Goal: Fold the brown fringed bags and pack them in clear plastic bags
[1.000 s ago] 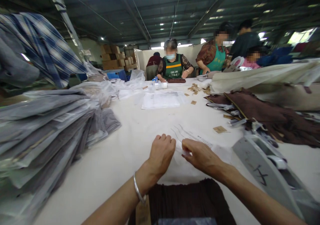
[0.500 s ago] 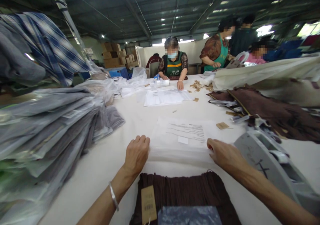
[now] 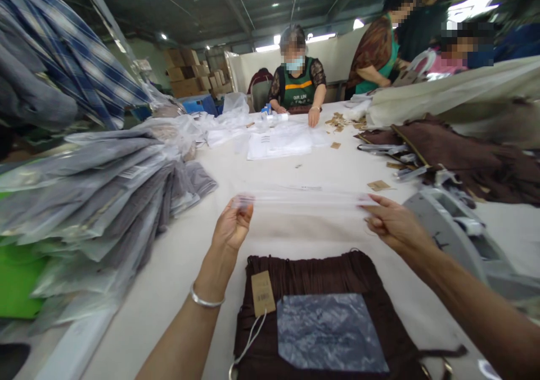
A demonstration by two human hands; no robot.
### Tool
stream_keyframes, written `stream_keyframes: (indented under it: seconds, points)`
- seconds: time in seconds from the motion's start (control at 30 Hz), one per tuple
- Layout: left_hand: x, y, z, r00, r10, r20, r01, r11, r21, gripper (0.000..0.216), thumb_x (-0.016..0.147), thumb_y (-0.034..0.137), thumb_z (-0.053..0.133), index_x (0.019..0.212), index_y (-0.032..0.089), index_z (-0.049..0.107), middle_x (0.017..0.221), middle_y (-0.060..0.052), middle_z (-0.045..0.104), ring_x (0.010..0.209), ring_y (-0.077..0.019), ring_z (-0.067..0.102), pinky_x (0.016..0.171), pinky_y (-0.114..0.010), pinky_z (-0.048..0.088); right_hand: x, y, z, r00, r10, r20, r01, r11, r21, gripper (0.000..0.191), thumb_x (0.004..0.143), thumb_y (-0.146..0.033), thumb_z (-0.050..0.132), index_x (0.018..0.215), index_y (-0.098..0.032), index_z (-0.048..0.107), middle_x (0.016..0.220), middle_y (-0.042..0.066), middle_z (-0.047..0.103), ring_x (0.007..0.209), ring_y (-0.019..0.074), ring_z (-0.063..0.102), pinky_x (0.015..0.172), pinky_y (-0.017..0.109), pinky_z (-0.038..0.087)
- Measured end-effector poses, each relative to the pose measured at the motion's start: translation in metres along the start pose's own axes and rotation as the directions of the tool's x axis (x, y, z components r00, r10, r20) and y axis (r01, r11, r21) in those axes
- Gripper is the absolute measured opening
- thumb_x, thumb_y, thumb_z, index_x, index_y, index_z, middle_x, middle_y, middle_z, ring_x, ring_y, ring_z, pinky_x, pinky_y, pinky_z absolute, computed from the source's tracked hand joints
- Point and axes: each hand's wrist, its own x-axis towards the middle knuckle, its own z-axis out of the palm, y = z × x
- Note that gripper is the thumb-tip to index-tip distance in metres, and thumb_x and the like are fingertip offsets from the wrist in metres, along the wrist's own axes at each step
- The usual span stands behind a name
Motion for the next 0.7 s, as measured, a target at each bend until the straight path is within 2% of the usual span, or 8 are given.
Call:
stream_keyframes:
  seconds: [0.1, 0.17, 0.3, 0.37, 0.43, 0.5, 0.57, 0.7]
  points:
    - [0.004, 0.003, 0.002, 0.996, 0.084, 0.021, -0.082, 0.994, -0.074, 0.03, 0.074, 0.039, 0.072, 0.078, 0.022, 0.047, 0.076, 0.005, 0.057, 0.066, -0.008, 0.057, 0.067, -0.02, 0.051, 0.004, -0.008, -0.002, 0.998, 0.047, 0.05, -0.056, 0.976, 0.21, 0.027, 0.066, -0.025, 0.07, 0.078, -0.025, 0.046, 0.064, -0.006, 0.05, 0.045, 0.007, 0.043, 0.039, 0.019, 0.04]
    - [0.004, 0.003, 0.0, 0.987, 0.144, 0.067, -0.142, 0.989, -0.045, 0.036, 0.07, 0.044, 0.075, 0.08, 0.023, 0.047, 0.076, 0.006, 0.055, 0.066, -0.008, 0.054, 0.065, -0.019, 0.048, 0.005, -0.013, -0.004, 0.996, 0.055, 0.067, -0.072, 0.956, 0.285, 0.026, 0.068, -0.026, 0.07, 0.077, -0.025, 0.046, 0.068, -0.004, 0.054, 0.055, 0.0096, 0.055, 0.052, 0.022, 0.053]
    - [-0.005, -0.001, -0.01, 0.939, 0.245, 0.243, -0.299, 0.929, 0.217, 0.034, 0.076, 0.041, 0.072, 0.065, 0.021, 0.047, 0.059, 0.008, 0.04, 0.055, -0.0086, 0.037, 0.057, -0.019, 0.036, -0.002, -0.014, -0.005, 0.993, 0.049, 0.108, -0.079, 0.954, 0.29, 0.027, 0.071, -0.036, 0.071, 0.077, -0.025, 0.047, 0.068, -0.005, 0.058, 0.064, 0.0118, 0.062, 0.07, 0.028, 0.059]
    - [-0.01, -0.005, -0.015, 0.887, 0.242, 0.393, -0.392, 0.846, 0.363, 0.038, 0.079, 0.041, 0.069, 0.057, 0.021, 0.047, 0.056, 0.007, 0.039, 0.056, -0.0109, 0.036, 0.059, -0.023, 0.035, -0.008, -0.007, -0.004, 0.988, 0.05, 0.146, -0.082, 0.971, 0.224, 0.029, 0.071, -0.044, 0.071, 0.078, -0.026, 0.049, 0.063, -0.006, 0.058, 0.058, 0.0125, 0.061, 0.068, 0.031, 0.059]
    - [-0.013, -0.01, -0.02, 0.823, 0.194, 0.535, -0.477, 0.747, 0.464, 0.039, 0.081, 0.045, 0.064, 0.055, 0.022, 0.049, 0.058, 0.003, 0.047, 0.062, -0.0146, 0.043, 0.069, -0.027, 0.039, -0.013, 0.004, -0.004, 0.98, 0.061, 0.191, -0.083, 0.99, 0.11, 0.031, 0.07, -0.049, 0.072, 0.075, -0.025, 0.053, 0.06, -0.004, 0.061, 0.056, 0.0152, 0.062, 0.065, 0.033, 0.058]
    - [-0.015, -0.016, -0.026, 0.777, 0.127, 0.616, -0.535, 0.649, 0.541, 0.038, 0.083, 0.051, 0.059, 0.058, 0.023, 0.051, 0.063, 0.0, 0.053, 0.073, -0.0193, 0.049, 0.081, -0.033, 0.04, -0.017, 0.016, -0.006, 0.968, 0.072, 0.24, -0.067, 0.997, -0.03, 0.032, 0.066, -0.05, 0.074, 0.067, -0.023, 0.057, 0.059, -0.001, 0.063, 0.057, 0.0184, 0.063, 0.063, 0.034, 0.055]
    - [-0.021, -0.021, -0.034, 0.774, 0.062, 0.631, -0.55, 0.561, 0.619, 0.039, 0.088, 0.052, 0.051, 0.061, 0.023, 0.051, 0.066, -0.002, 0.055, 0.079, -0.0228, 0.052, 0.087, -0.037, 0.04, -0.02, 0.026, -0.008, 0.956, 0.074, 0.282, -0.034, 0.989, -0.144, 0.03, 0.063, -0.046, 0.076, 0.06, -0.022, 0.059, 0.058, 0.0, 0.064, 0.057, 0.019, 0.062, 0.059, 0.032, 0.052]
    - [-0.046, -0.024, -0.045, 0.832, -0.056, 0.552, -0.474, 0.445, 0.759, 0.041, 0.099, 0.047, 0.029, 0.074, 0.023, 0.052, 0.074, -0.003, 0.058, 0.075, -0.023, 0.055, 0.076, -0.037, 0.043, -0.028, 0.035, -0.016, 0.943, 0.102, 0.318, 0.042, 0.908, -0.417, 0.028, 0.063, -0.048, 0.069, 0.056, -0.023, 0.057, 0.051, -0.002, 0.056, 0.049, 0.0163, 0.053, 0.049, 0.027, 0.041]
